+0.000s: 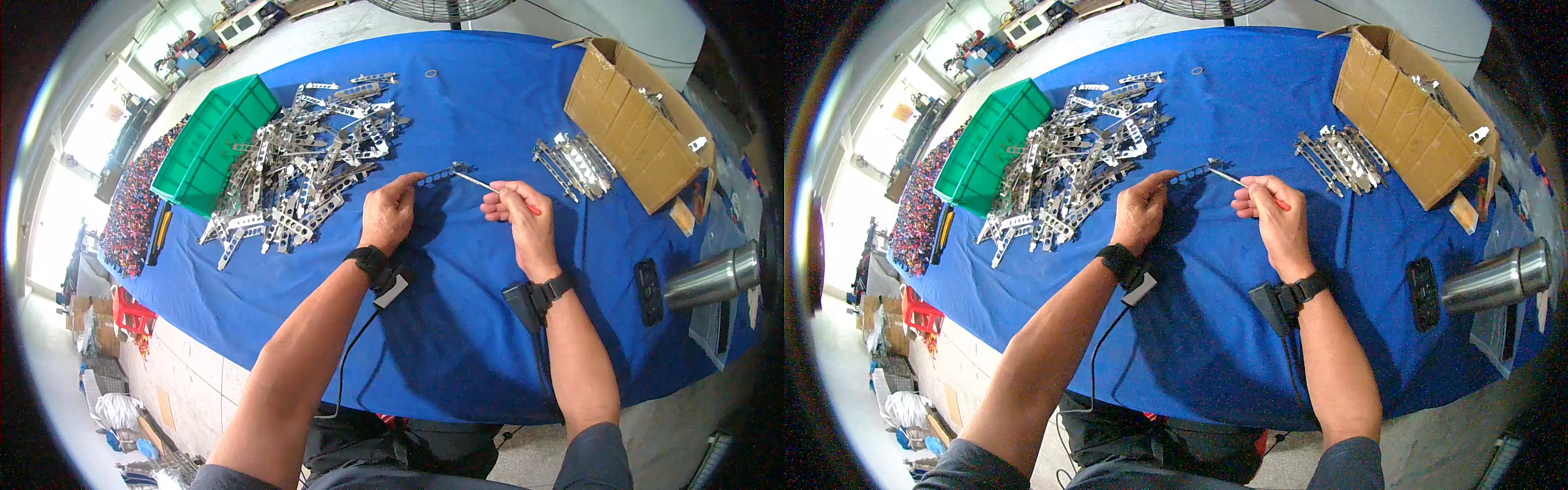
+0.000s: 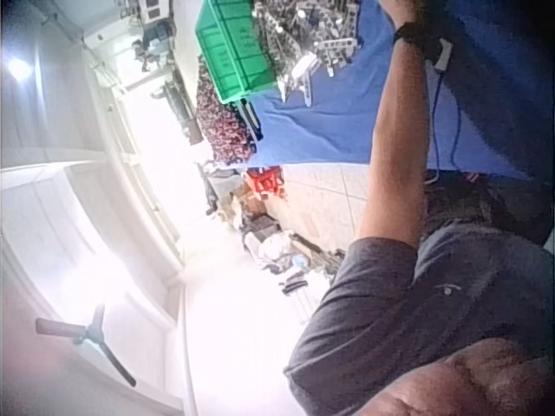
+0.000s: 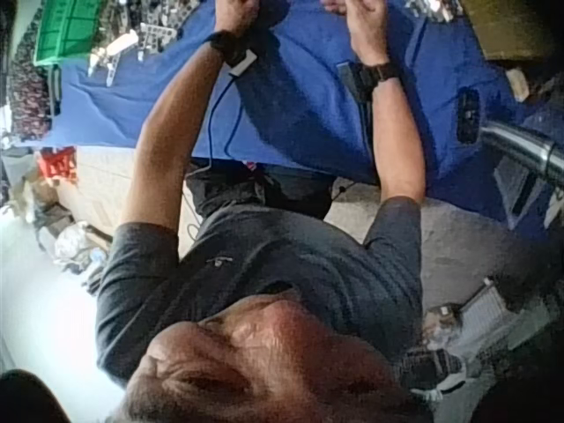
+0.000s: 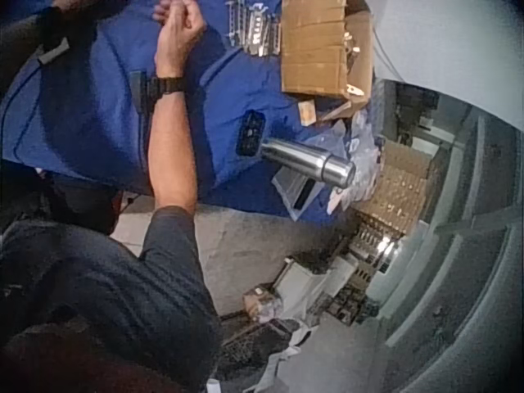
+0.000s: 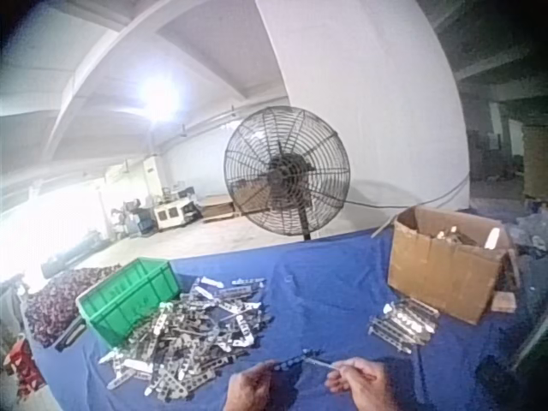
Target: Assembling small metal plates or hinges using a hand tool at a factory workstation.
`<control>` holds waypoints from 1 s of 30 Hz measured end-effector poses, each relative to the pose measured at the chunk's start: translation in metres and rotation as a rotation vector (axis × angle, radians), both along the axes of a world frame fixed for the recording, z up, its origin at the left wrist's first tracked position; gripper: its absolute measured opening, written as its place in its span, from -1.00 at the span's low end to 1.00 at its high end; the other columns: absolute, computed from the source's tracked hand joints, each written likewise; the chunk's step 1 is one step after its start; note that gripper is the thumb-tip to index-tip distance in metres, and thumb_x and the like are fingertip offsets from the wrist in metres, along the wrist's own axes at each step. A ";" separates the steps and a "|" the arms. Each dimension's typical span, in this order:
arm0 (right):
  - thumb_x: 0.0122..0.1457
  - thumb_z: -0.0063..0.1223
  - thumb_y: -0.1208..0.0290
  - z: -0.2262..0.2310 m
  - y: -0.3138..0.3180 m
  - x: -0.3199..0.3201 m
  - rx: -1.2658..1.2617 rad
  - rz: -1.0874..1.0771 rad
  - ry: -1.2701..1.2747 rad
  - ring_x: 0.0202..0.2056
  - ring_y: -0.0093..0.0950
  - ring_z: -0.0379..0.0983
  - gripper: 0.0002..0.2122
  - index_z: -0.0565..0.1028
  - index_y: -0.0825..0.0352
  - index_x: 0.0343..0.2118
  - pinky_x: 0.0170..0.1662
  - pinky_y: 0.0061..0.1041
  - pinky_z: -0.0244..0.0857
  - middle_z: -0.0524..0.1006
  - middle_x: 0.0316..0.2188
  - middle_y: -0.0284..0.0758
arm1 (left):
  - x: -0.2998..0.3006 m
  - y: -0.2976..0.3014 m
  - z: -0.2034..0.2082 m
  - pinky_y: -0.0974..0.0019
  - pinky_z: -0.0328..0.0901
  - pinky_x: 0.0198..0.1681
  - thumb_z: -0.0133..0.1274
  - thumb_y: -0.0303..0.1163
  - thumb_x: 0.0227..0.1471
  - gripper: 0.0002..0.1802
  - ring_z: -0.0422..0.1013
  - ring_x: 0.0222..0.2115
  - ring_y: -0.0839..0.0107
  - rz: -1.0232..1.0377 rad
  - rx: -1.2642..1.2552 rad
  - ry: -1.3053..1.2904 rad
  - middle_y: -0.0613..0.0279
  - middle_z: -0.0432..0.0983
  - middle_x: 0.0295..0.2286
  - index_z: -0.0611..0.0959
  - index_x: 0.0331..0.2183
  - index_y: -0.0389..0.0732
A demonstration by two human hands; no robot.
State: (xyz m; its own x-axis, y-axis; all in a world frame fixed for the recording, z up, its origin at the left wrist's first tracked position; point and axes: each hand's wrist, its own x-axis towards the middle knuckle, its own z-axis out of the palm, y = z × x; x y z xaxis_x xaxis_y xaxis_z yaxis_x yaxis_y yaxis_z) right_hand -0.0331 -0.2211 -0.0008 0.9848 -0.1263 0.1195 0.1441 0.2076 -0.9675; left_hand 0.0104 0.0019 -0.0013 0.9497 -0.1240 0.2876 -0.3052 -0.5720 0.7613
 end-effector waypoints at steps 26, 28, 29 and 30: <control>0.27 -0.08 0.39 0.001 0.002 0.001 0.033 -0.019 -0.029 -0.39 -0.45 0.57 -0.77 0.54 0.45 -0.24 -0.31 -0.53 0.46 0.59 -0.39 -0.19 | 0.002 0.001 -0.001 0.38 0.22 -0.53 -0.06 -0.49 0.12 -0.70 0.23 -0.64 0.55 -0.007 0.033 -0.068 0.26 0.32 -0.69 0.66 -0.13 -0.15; 0.28 -0.09 0.39 0.001 0.001 0.000 0.024 0.026 -0.022 -0.38 -0.45 0.57 -0.77 0.54 0.45 -0.24 -0.31 -0.53 0.46 0.59 -0.38 -0.19 | 0.003 0.001 -0.002 0.37 0.24 -0.51 -0.05 -0.49 0.12 -0.70 0.25 -0.64 0.54 -0.009 0.041 -0.080 0.23 0.35 -0.68 0.66 -0.13 -0.15; 0.28 -0.09 0.39 0.001 0.001 0.000 0.020 0.049 -0.018 -0.38 -0.45 0.57 -0.77 0.54 0.45 -0.24 -0.30 -0.52 0.46 0.59 -0.38 -0.19 | 0.003 0.001 -0.002 0.37 0.25 -0.50 -0.05 -0.49 0.12 -0.70 0.27 -0.63 0.54 -0.011 0.041 -0.084 0.22 0.37 -0.68 0.66 -0.12 -0.15; 0.28 -0.09 0.39 0.000 -0.001 0.000 0.013 0.041 -0.006 -0.38 -0.45 0.57 -0.77 0.54 0.45 -0.23 -0.30 -0.53 0.46 0.59 -0.38 -0.19 | 0.003 0.001 -0.002 0.37 0.26 -0.49 -0.05 -0.50 0.11 -0.70 0.28 -0.63 0.53 -0.014 0.040 -0.089 0.21 0.38 -0.67 0.66 -0.12 -0.15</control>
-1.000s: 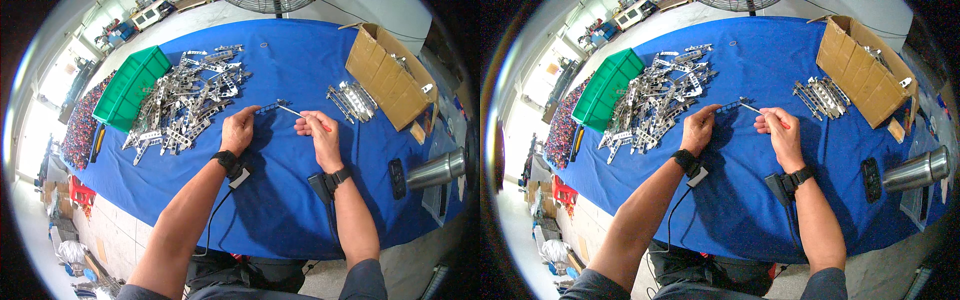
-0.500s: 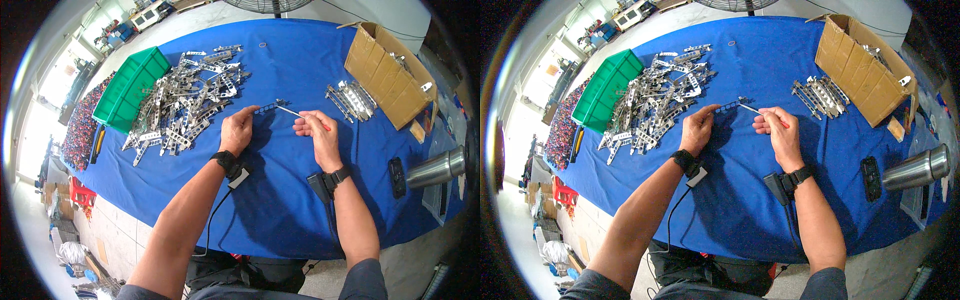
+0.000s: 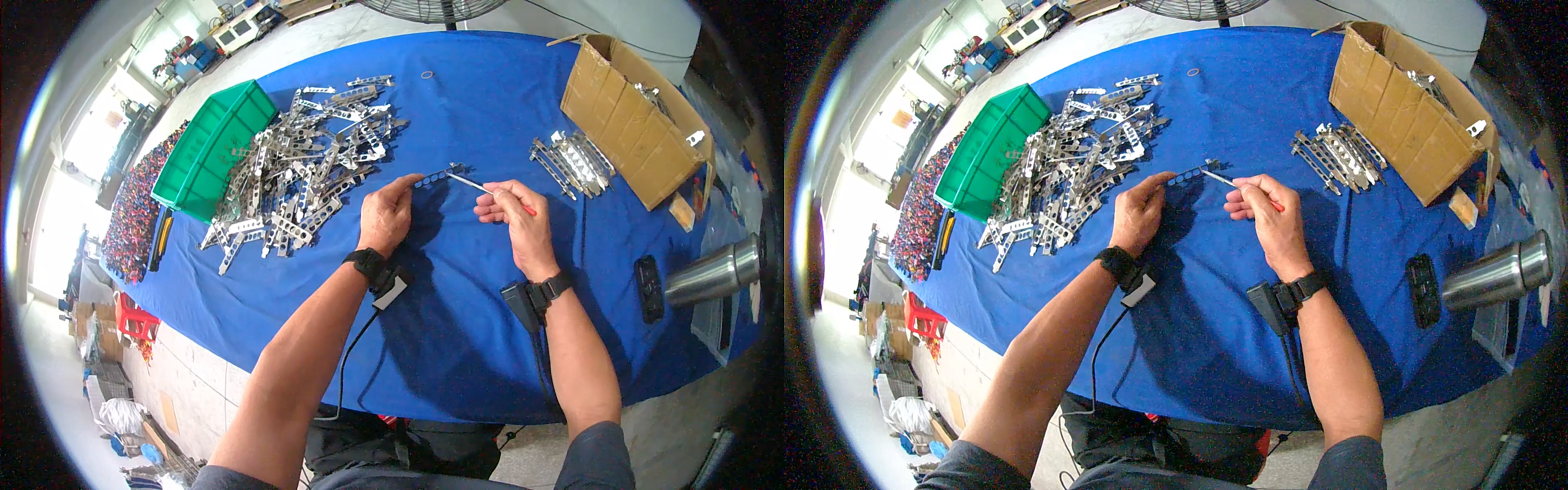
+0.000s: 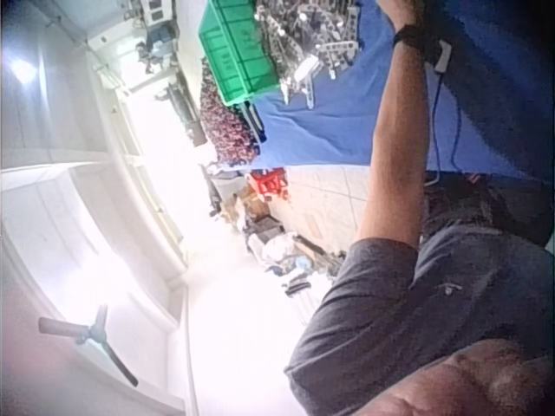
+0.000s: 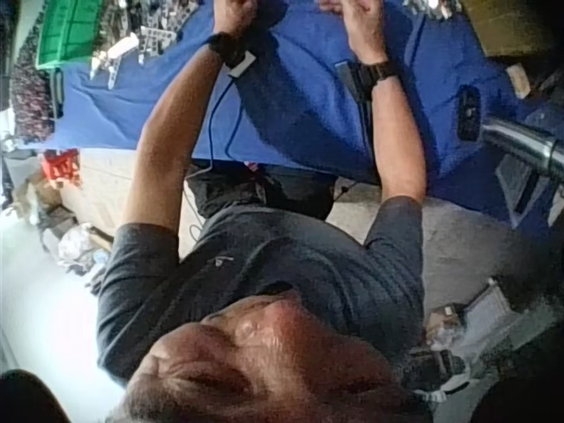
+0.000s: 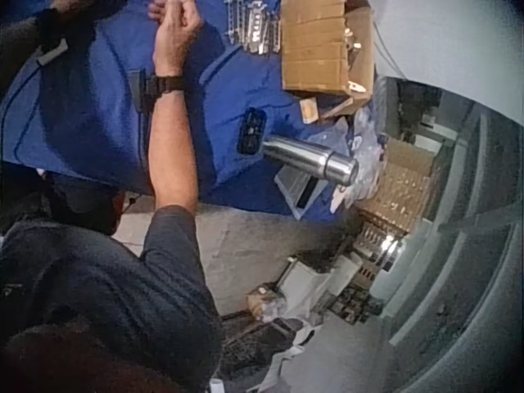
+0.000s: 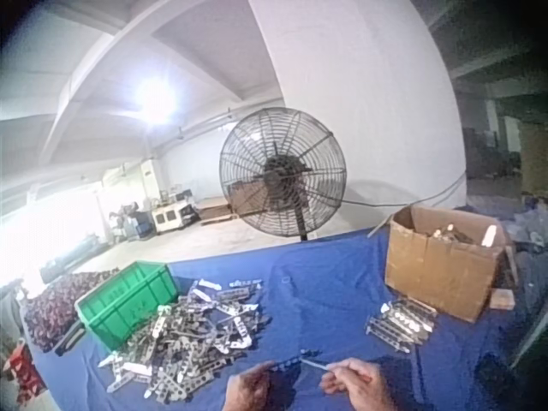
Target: Assembling small metal plates or hinges using a hand tool at a factory workstation.
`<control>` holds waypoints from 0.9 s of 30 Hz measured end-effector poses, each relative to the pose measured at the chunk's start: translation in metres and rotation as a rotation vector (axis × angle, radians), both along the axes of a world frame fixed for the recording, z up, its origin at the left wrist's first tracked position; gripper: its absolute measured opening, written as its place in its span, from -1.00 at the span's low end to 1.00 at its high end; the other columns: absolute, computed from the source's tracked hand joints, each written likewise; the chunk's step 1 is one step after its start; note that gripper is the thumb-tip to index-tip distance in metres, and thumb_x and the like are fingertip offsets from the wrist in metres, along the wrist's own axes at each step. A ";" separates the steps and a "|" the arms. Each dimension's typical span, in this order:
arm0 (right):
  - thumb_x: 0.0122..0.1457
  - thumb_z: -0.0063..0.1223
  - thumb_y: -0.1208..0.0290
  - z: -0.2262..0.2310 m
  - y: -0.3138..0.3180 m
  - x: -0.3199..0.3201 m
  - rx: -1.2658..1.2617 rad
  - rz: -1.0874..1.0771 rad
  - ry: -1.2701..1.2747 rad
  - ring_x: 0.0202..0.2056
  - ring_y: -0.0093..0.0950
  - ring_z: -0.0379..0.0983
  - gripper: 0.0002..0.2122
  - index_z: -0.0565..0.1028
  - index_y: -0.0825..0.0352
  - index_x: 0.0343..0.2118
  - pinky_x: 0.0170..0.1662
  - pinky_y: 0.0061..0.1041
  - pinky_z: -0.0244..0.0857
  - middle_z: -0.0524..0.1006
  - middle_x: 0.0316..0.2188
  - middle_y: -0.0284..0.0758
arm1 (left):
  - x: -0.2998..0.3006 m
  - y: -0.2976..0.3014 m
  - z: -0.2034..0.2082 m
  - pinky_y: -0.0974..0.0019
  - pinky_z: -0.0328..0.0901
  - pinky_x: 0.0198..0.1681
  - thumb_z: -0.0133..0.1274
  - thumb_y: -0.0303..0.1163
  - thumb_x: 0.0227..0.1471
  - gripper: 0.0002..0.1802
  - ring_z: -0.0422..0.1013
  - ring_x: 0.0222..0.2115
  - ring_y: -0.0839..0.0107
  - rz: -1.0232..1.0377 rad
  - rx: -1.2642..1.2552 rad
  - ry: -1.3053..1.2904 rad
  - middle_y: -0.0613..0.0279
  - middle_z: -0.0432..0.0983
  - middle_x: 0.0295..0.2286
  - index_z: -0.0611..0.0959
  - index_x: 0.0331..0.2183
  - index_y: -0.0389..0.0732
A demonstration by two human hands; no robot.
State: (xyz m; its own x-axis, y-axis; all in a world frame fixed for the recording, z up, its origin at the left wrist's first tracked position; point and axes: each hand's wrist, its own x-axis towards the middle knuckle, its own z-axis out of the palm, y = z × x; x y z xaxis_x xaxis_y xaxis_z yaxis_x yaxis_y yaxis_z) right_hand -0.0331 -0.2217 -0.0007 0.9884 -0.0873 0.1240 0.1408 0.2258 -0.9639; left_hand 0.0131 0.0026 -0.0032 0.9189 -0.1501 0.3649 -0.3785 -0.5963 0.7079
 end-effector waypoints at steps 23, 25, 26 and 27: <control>0.26 -0.05 0.43 -0.001 0.004 0.003 0.034 -0.073 0.012 -0.38 -0.50 0.56 -0.80 0.55 0.47 -0.28 -0.33 -0.55 0.46 0.59 -0.41 -0.23 | -0.001 0.001 0.000 0.42 0.22 -0.50 -0.06 -0.48 0.16 -0.70 0.24 -0.60 0.59 0.015 0.015 0.089 0.34 0.36 -0.64 0.65 -0.09 -0.16; 0.26 -0.05 0.44 -0.002 0.001 0.002 0.043 -0.041 0.028 -0.39 -0.51 0.56 -0.81 0.55 0.46 -0.28 -0.34 -0.56 0.46 0.59 -0.41 -0.23 | -0.001 0.001 0.001 0.43 0.22 -0.50 -0.06 -0.47 0.16 -0.70 0.23 -0.60 0.60 0.021 0.054 0.081 0.36 0.35 -0.64 0.65 -0.09 -0.16; 0.25 -0.04 0.44 -0.002 0.000 0.002 0.046 -0.024 0.036 -0.39 -0.51 0.56 -0.81 0.55 0.46 -0.28 -0.34 -0.57 0.46 0.59 -0.41 -0.24 | -0.001 0.001 0.001 0.43 0.21 -0.51 -0.06 -0.47 0.16 -0.70 0.23 -0.60 0.61 0.018 0.041 0.087 0.36 0.34 -0.64 0.65 -0.09 -0.16; 0.25 -0.04 0.44 -0.002 0.000 0.002 0.060 -0.021 0.025 -0.40 -0.51 0.56 -0.81 0.55 0.46 -0.28 -0.35 -0.57 0.46 0.59 -0.41 -0.24 | -0.002 0.000 0.002 0.43 0.20 -0.51 -0.06 -0.47 0.16 -0.70 0.22 -0.60 0.62 0.015 0.028 0.092 0.37 0.34 -0.64 0.65 -0.09 -0.16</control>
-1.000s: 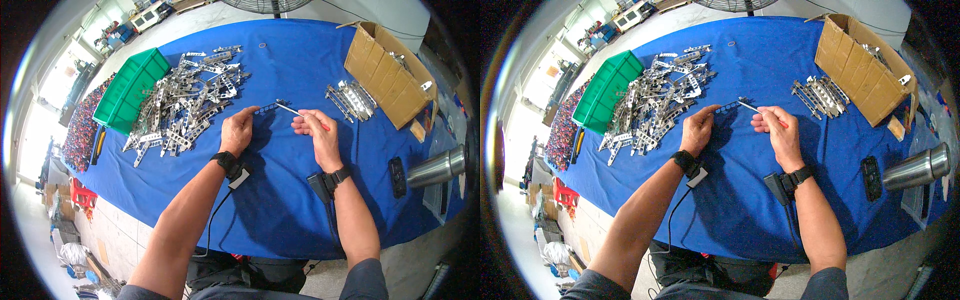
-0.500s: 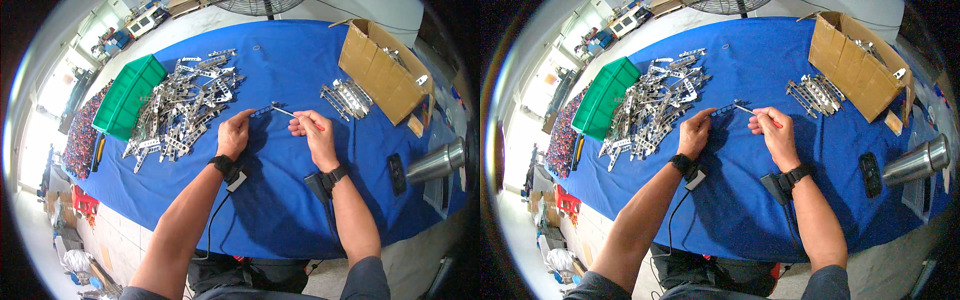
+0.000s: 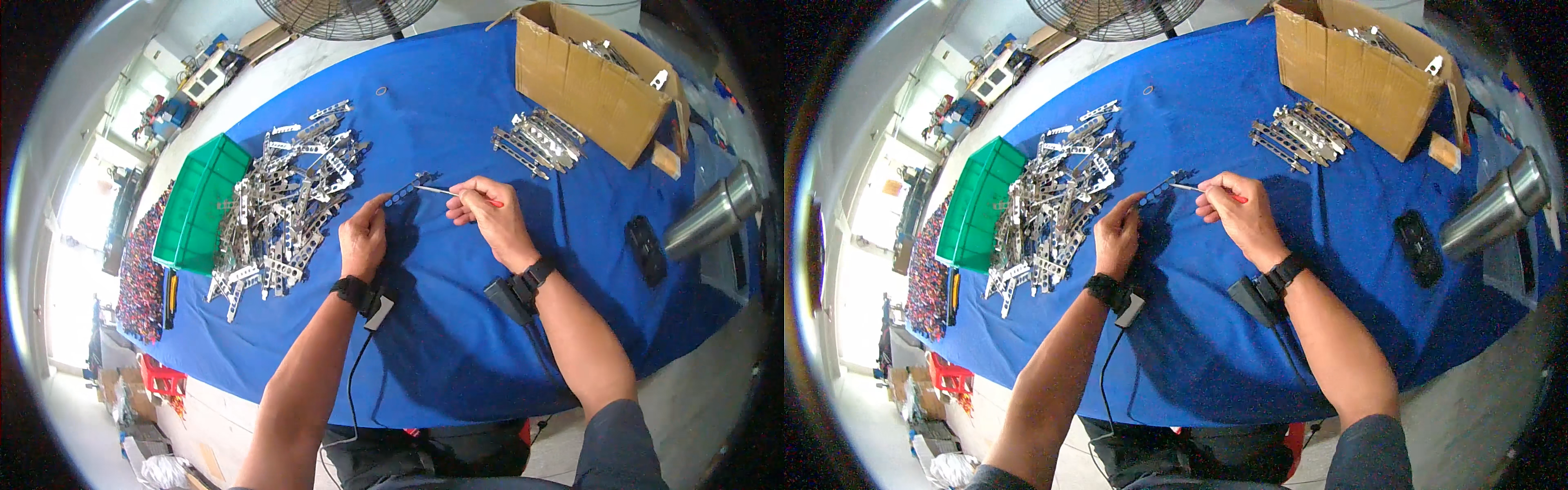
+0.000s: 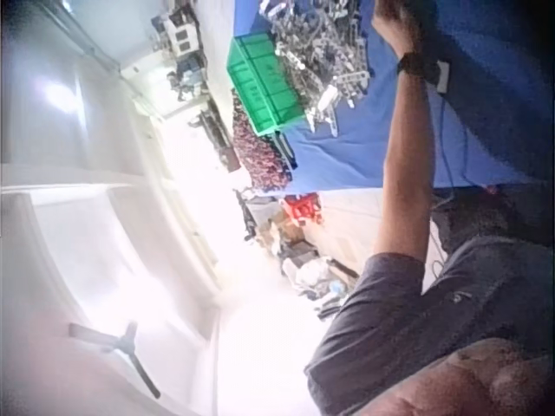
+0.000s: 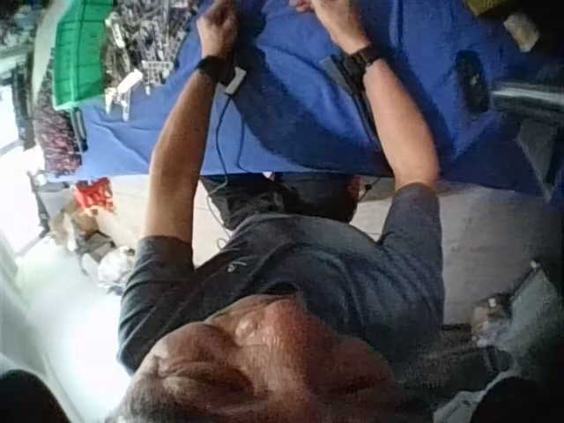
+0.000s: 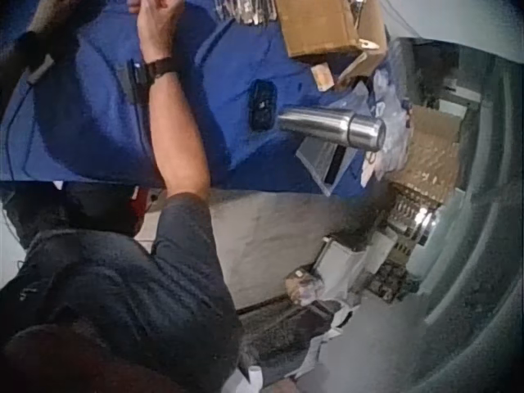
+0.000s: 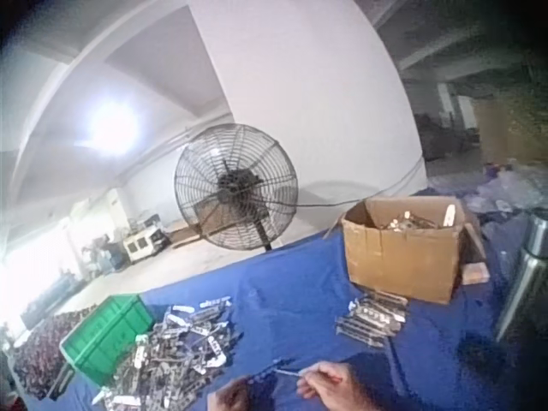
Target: Assembling small metal plates or hinges using a hand tool at a factory workstation.
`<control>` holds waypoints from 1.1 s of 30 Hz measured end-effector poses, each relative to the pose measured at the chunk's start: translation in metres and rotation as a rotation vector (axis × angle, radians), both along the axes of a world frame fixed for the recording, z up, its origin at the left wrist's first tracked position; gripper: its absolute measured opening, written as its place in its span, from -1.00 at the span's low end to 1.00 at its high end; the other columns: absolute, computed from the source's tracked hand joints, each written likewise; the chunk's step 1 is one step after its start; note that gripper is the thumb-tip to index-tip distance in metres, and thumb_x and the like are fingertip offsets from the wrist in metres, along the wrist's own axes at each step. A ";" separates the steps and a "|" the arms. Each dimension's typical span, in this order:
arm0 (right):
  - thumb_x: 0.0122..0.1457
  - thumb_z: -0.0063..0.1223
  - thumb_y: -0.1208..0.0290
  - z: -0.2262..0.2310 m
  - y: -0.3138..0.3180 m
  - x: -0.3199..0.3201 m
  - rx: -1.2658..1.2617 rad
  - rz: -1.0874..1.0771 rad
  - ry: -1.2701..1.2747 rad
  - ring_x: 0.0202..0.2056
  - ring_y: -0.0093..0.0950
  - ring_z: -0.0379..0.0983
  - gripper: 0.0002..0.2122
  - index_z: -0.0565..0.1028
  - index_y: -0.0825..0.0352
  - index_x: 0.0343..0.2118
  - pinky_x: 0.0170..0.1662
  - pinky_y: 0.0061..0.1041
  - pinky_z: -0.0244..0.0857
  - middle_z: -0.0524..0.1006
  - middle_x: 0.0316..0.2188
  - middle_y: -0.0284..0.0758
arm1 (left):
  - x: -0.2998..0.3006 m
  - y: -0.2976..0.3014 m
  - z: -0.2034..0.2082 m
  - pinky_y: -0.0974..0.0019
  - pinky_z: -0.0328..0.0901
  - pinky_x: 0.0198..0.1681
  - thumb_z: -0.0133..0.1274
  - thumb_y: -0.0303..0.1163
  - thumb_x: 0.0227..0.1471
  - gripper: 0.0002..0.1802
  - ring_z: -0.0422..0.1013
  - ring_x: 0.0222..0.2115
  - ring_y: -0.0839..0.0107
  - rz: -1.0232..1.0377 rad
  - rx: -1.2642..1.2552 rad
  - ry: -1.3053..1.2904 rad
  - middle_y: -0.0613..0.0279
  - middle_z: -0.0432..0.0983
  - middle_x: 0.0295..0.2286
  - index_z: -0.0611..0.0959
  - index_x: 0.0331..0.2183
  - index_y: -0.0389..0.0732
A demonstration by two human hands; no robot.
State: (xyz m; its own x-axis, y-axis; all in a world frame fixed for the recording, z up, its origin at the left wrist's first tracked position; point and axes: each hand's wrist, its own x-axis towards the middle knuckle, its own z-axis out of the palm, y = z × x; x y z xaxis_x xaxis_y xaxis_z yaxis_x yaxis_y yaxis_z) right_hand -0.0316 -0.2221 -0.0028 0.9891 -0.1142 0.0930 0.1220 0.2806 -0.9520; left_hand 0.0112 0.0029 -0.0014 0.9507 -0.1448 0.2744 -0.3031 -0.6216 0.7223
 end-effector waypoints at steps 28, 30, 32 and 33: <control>0.27 0.00 0.38 -0.007 -0.001 0.005 0.039 -0.028 -0.029 -0.40 -0.53 0.56 -0.80 0.55 0.43 -0.27 -0.38 -0.58 0.46 0.60 -0.42 -0.25 | 0.000 -0.003 0.000 0.36 0.25 -0.53 0.00 -0.47 0.11 -0.70 0.36 -0.64 0.53 -0.009 0.067 -0.038 0.17 0.50 -0.63 0.66 -0.10 -0.13; 0.27 0.00 0.38 -0.008 -0.001 0.005 0.037 -0.047 -0.015 -0.40 -0.53 0.56 -0.81 0.55 0.43 -0.26 -0.38 -0.58 0.46 0.60 -0.42 -0.25 | 0.000 -0.003 -0.001 0.36 0.25 -0.53 0.00 -0.47 0.11 -0.70 0.36 -0.64 0.53 -0.010 0.070 -0.036 0.17 0.50 -0.63 0.66 -0.11 -0.12; 0.26 0.00 0.39 -0.008 0.002 0.005 0.055 -0.093 -0.011 -0.40 -0.53 0.56 -0.81 0.55 0.42 -0.27 -0.39 -0.59 0.45 0.59 -0.42 -0.25 | 0.000 -0.004 -0.001 0.40 0.22 -0.54 -0.01 -0.47 0.12 -0.70 0.30 -0.64 0.58 -0.019 0.057 -0.037 0.25 0.45 -0.64 0.66 -0.10 -0.13; 0.26 0.00 0.39 -0.008 0.002 0.006 0.059 -0.076 -0.015 -0.40 -0.53 0.56 -0.81 0.55 0.42 -0.27 -0.39 -0.59 0.45 0.59 -0.42 -0.25 | 0.000 -0.004 -0.001 0.43 0.19 -0.55 -0.02 -0.48 0.14 -0.70 0.25 -0.63 0.62 -0.025 0.044 -0.040 0.33 0.41 -0.64 0.66 -0.10 -0.14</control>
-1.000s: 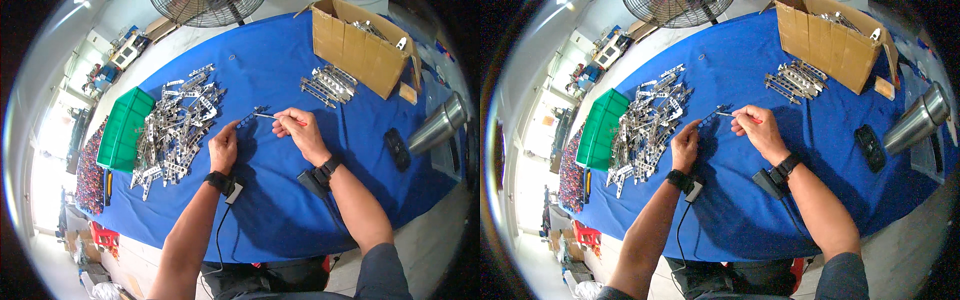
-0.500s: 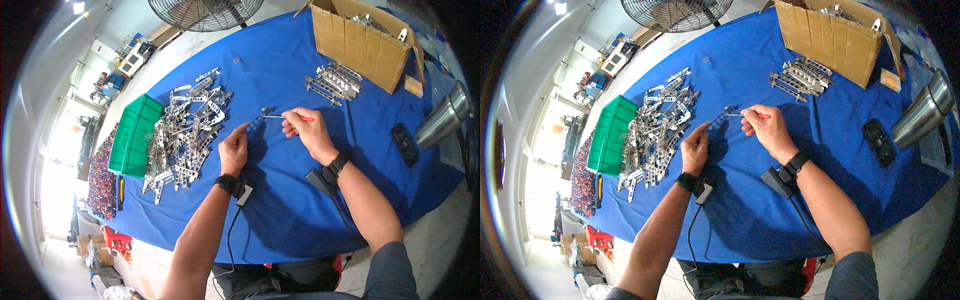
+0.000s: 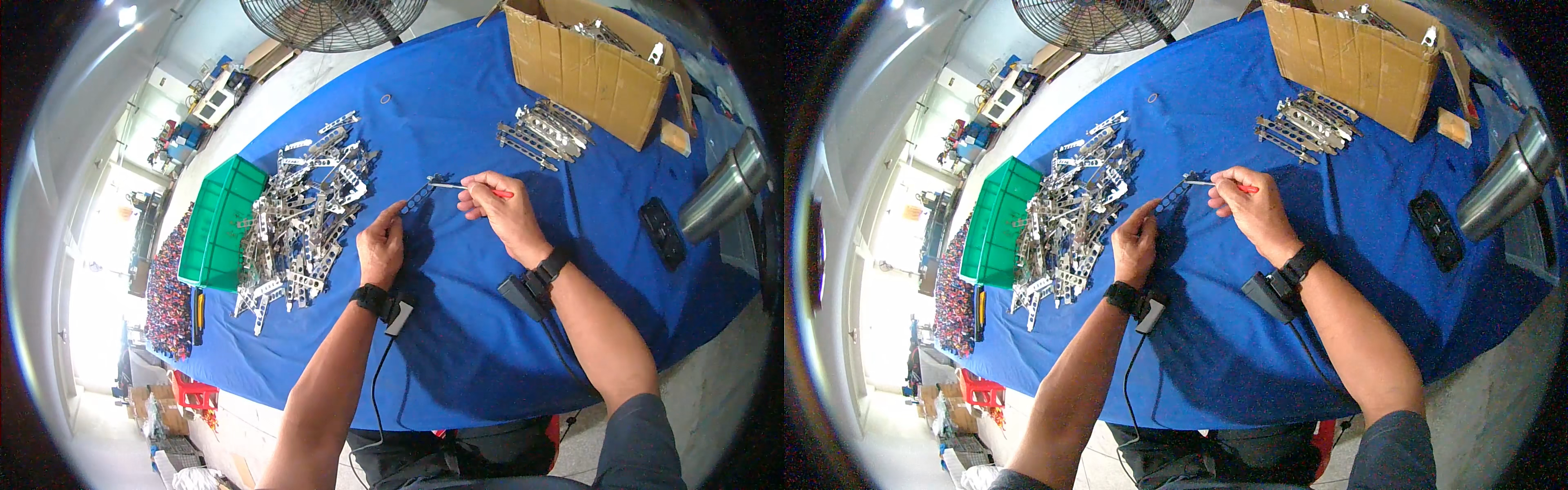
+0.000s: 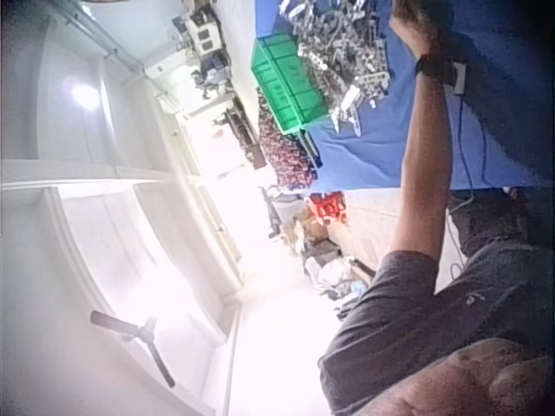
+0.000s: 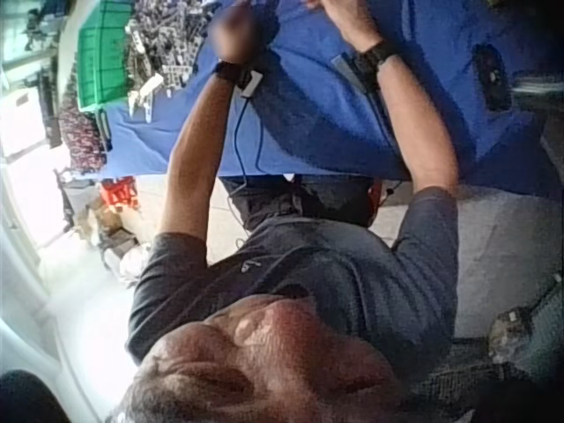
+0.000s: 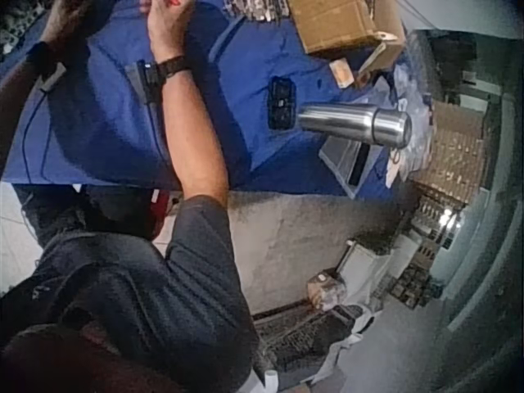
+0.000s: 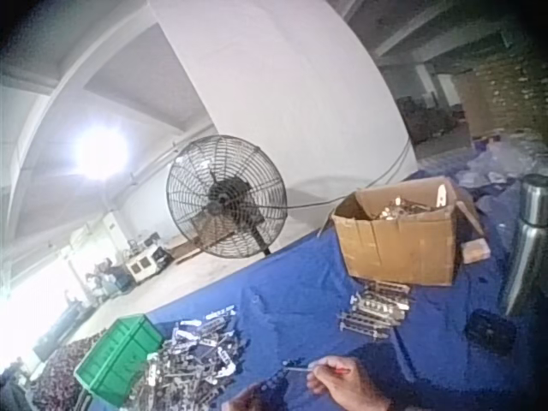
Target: Assembling small metal plates or hinges using a hand tool at a factory workstation.
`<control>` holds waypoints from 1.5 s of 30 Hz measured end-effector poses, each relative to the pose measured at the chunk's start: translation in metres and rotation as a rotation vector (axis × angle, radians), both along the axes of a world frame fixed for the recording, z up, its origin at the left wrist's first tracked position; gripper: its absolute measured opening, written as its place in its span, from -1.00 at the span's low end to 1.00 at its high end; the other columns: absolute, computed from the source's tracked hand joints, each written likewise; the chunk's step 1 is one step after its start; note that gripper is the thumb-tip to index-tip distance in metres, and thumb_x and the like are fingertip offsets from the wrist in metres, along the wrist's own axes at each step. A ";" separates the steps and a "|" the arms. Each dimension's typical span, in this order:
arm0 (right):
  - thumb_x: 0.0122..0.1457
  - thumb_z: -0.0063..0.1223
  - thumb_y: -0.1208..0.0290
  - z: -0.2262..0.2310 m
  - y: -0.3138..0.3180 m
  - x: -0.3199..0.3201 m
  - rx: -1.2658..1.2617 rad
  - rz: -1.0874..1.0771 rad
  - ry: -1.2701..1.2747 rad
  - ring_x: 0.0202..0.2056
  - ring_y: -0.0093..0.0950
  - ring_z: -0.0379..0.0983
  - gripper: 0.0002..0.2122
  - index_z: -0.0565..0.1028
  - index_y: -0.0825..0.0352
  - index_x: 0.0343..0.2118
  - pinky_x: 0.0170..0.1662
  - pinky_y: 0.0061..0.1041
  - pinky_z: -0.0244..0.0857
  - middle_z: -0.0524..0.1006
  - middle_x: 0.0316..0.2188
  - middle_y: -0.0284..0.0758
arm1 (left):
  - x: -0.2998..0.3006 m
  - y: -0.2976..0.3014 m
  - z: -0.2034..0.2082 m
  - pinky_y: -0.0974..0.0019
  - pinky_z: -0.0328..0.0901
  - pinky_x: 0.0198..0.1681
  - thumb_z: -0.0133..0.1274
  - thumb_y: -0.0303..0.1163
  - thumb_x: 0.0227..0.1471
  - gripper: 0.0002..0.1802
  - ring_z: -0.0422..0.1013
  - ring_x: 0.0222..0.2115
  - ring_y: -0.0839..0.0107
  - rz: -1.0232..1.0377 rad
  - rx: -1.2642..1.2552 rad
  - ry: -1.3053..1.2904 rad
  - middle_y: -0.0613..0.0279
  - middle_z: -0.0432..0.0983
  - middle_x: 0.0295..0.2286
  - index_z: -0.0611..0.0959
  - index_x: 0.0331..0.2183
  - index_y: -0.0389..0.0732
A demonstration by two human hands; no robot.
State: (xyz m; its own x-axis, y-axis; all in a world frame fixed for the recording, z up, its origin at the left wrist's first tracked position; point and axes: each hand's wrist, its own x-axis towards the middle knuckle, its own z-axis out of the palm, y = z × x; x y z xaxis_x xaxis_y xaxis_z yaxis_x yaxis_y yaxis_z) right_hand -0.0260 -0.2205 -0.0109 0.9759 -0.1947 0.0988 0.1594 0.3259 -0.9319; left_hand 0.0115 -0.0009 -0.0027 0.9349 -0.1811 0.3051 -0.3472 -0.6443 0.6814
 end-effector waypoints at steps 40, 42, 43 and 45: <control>0.28 -0.05 0.34 0.010 -0.001 -0.007 -0.050 0.107 0.023 -0.39 -0.53 0.54 -0.79 0.53 0.39 -0.28 -0.34 -0.57 0.43 0.58 -0.40 -0.27 | -0.002 -0.002 0.004 0.44 0.19 -0.53 -0.01 -0.45 0.14 -0.70 0.21 -0.60 0.65 -0.002 0.016 0.002 0.38 0.37 -0.63 0.66 -0.09 -0.18; 0.27 -0.04 0.35 0.008 -0.001 -0.006 -0.060 0.086 0.017 -0.39 -0.53 0.55 -0.80 0.54 0.39 -0.28 -0.37 -0.58 0.42 0.59 -0.40 -0.27 | -0.003 -0.003 0.004 0.44 0.20 -0.52 -0.01 -0.45 0.14 -0.71 0.22 -0.58 0.65 0.010 0.022 0.025 0.37 0.39 -0.62 0.66 -0.09 -0.18; 0.26 -0.03 0.37 0.007 0.001 -0.005 -0.061 0.053 0.009 -0.40 -0.52 0.56 -0.81 0.54 0.38 -0.27 -0.39 -0.58 0.42 0.59 -0.41 -0.26 | -0.003 -0.003 0.005 0.44 0.21 -0.51 -0.01 -0.45 0.14 -0.71 0.23 -0.58 0.65 0.016 0.025 0.038 0.36 0.40 -0.62 0.66 -0.09 -0.18; 0.26 -0.03 0.37 0.006 0.002 -0.004 -0.079 0.023 0.015 -0.39 -0.52 0.57 -0.81 0.54 0.38 -0.26 -0.39 -0.58 0.42 0.60 -0.41 -0.26 | -0.003 -0.003 0.005 0.44 0.22 -0.50 -0.01 -0.44 0.15 -0.71 0.24 -0.57 0.65 0.011 0.011 0.029 0.36 0.41 -0.61 0.66 -0.09 -0.18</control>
